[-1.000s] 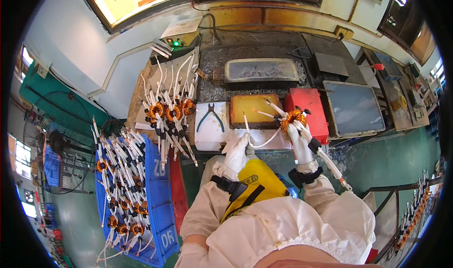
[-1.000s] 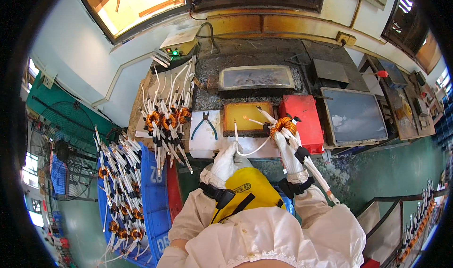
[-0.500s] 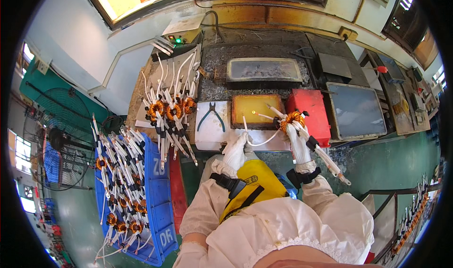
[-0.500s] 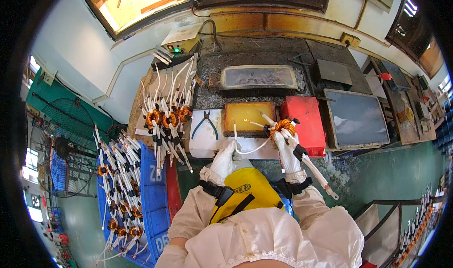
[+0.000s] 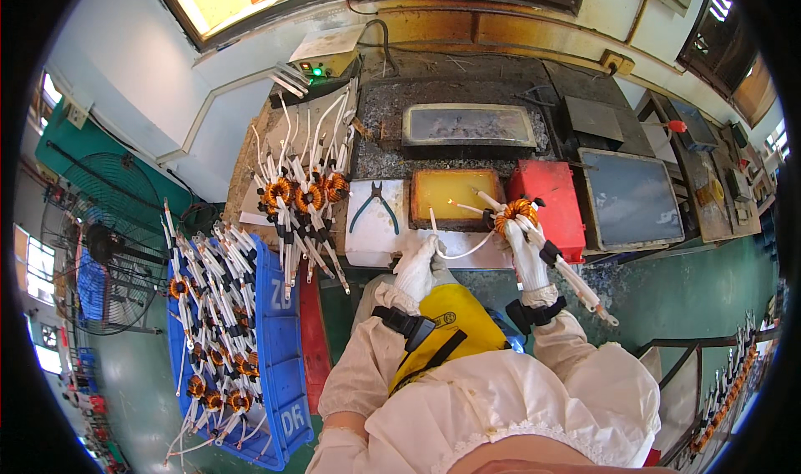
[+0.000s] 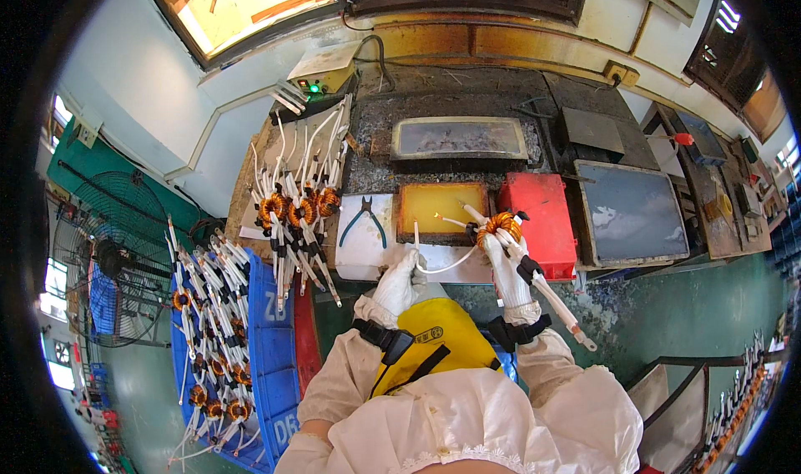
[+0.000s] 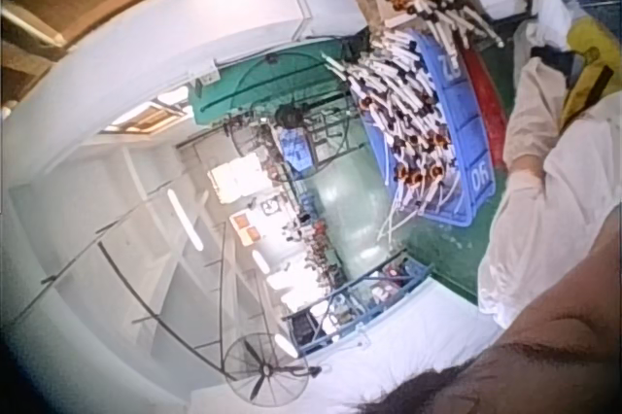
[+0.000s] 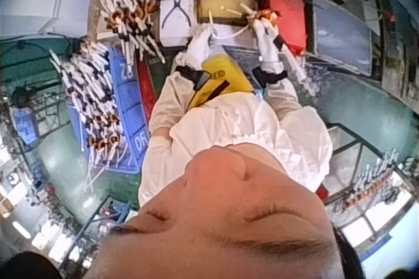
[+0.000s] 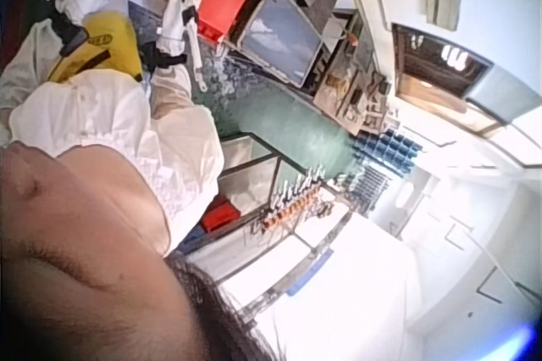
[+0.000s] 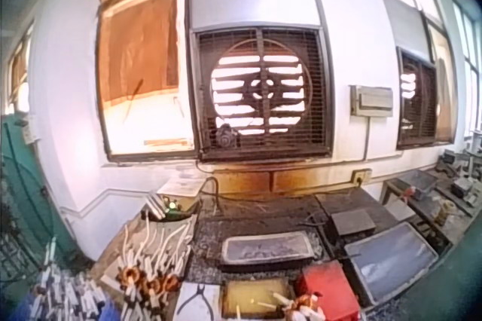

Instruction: Soldering wire leads of coil assemblies by dipping them into a solder bath and cleaning them on a sponge.

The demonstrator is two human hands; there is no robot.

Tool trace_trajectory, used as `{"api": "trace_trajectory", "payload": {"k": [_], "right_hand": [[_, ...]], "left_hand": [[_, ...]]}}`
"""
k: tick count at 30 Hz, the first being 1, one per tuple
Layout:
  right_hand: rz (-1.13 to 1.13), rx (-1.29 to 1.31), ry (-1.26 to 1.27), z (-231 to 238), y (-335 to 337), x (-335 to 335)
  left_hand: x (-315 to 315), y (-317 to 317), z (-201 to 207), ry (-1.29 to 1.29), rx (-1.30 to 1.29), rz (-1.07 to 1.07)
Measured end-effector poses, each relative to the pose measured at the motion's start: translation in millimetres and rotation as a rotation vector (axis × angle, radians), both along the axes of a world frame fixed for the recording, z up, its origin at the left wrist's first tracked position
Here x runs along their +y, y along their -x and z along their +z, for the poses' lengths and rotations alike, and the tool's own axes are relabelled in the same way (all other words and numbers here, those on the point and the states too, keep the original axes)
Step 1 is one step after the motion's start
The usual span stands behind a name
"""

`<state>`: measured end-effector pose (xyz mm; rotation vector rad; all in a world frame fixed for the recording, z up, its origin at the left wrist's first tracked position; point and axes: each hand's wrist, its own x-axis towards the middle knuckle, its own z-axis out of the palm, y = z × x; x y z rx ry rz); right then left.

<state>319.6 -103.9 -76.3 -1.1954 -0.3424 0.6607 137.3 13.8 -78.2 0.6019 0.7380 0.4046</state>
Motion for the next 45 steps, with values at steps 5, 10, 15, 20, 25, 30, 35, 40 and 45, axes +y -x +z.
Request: {"api": "trace_trajectory", "payload": {"k": [5,10,15,20,25,30,35,40,45], "right_hand": [[-0.034,-0.371,0.028,3.7,4.0,-10.1],[-0.104,-0.266,0.083,58.9,31.9,-17.8],[-0.096,-0.062,0.078,30.8,15.2,-27.7],[-0.097,-0.065,-0.102,11.6,2.0,-25.0],[-0.024,0.049,-0.142,38.9,10.4,-21.0],[-0.119,0.006,-0.174,27.0,10.0,-15.5],[-0.104,0.024,-0.231,23.0,14.0,-14.5],[-0.084,0.067,-0.244,50.6,16.8,-13.3],[-0.170,0.122,-0.378,74.1,4.6,-14.5]], "left_hand": [[-1.7,2.2,5.2,-0.016,0.000,-0.058],[-8.4,4.6,14.7,-0.016,-0.017,-0.033],[-14.1,6.0,31.0,-0.176,-0.005,-0.039],[-21.2,4.8,50.5,-0.188,-0.089,-0.064],[-26.0,0.1,63.5,-0.446,-0.012,-0.152],[-46.3,-15.4,62.5,-0.642,0.011,-0.304],[-67.7,-26.9,67.0,-0.841,0.051,-0.496],[-47.5,-20.4,58.3,-0.820,0.014,-0.413],[-22.9,-21.8,72.5,-0.799,0.004,-0.232]]}}
